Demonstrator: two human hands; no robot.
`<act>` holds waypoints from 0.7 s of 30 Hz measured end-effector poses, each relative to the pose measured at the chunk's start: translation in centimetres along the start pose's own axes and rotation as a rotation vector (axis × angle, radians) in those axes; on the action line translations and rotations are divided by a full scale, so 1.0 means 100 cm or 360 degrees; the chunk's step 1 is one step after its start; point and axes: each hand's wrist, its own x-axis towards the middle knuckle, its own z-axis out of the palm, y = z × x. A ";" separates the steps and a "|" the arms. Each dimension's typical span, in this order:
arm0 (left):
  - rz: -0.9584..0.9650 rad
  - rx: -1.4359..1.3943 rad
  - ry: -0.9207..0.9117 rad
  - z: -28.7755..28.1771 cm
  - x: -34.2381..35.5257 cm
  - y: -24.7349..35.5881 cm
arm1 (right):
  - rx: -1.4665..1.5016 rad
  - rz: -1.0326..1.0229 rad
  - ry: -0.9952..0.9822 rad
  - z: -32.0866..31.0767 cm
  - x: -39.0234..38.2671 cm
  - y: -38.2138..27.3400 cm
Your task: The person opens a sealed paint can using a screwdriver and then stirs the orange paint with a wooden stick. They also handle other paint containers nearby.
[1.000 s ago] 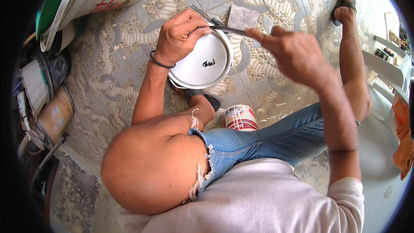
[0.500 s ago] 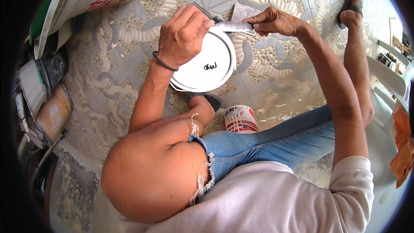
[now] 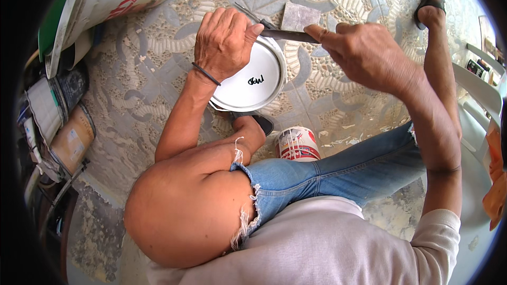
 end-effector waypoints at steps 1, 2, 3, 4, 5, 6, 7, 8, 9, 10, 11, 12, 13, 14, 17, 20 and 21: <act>0.0001 -0.0003 0.0009 0.000 0.000 0.000 | -0.0045 0.0031 0.0033 0.000 -0.004 -0.007; 0.0009 -0.0004 0.0015 0.000 0.001 0.001 | -0.0089 0.0060 0.0065 -0.001 -0.007 -0.012; 0.0014 -0.0006 0.0021 0.000 0.001 0.001 | -0.0066 0.0109 -0.0005 -0.004 -0.009 -0.015; 0.0013 0.0003 0.0023 -0.002 0.000 0.002 | 0.0001 0.0116 0.0022 -0.003 -0.011 -0.015; 0.0023 0.0001 0.0031 -0.003 0.000 0.001 | 0.0070 0.0123 0.0047 0.000 -0.014 -0.015; 0.0033 -0.0008 0.0035 -0.001 0.000 0.000 | 0.0141 0.0134 0.0069 0.003 -0.016 -0.014; 0.0043 -0.0015 0.0038 0.000 -0.001 -0.001 | 0.0170 0.0150 0.0070 0.004 -0.018 -0.014; 0.0034 -0.0003 0.0025 0.000 -0.002 -0.002 | 0.0201 0.0165 0.0071 0.005 -0.019 -0.014; 0.0033 0.0005 0.0010 0.001 -0.002 -0.002 | 0.0232 0.0190 0.0075 0.006 -0.022 -0.013; 0.0033 0.0013 -0.0006 0.002 -0.002 -0.002 | 0.0327 0.0181 0.0082 0.011 -0.025 -0.007; 0.0020 0.0011 -0.0027 0.003 -0.002 -0.001 | 0.0422 0.0172 0.0090 0.018 -0.027 0.000; 0.0013 0.0010 -0.0049 0.003 -0.001 0.000 | 0.0520 0.0167 0.0104 0.023 -0.029 0.005; 0.0008 0.0009 -0.0073 0.004 0.000 0.000 | 0.0533 0.0158 0.0092 0.024 -0.030 0.007; 0.0020 0.0006 -0.0060 0.007 0.001 -0.001 | 0.0546 0.0150 0.0081 0.023 -0.031 0.010; 0.0013 0.0014 -0.0049 0.005 -0.002 -0.002 | 0.0435 0.0155 -0.0059 0.012 -0.027 0.004; -0.0032 0.0013 -0.0045 -0.001 -0.004 -0.002 | 0.0106 0.0034 -0.0194 -0.007 -0.006 -0.006; -0.0066 0.0015 -0.0059 -0.005 -0.008 0.001 | -0.0006 -0.0043 -0.0244 -0.010 -0.005 -0.010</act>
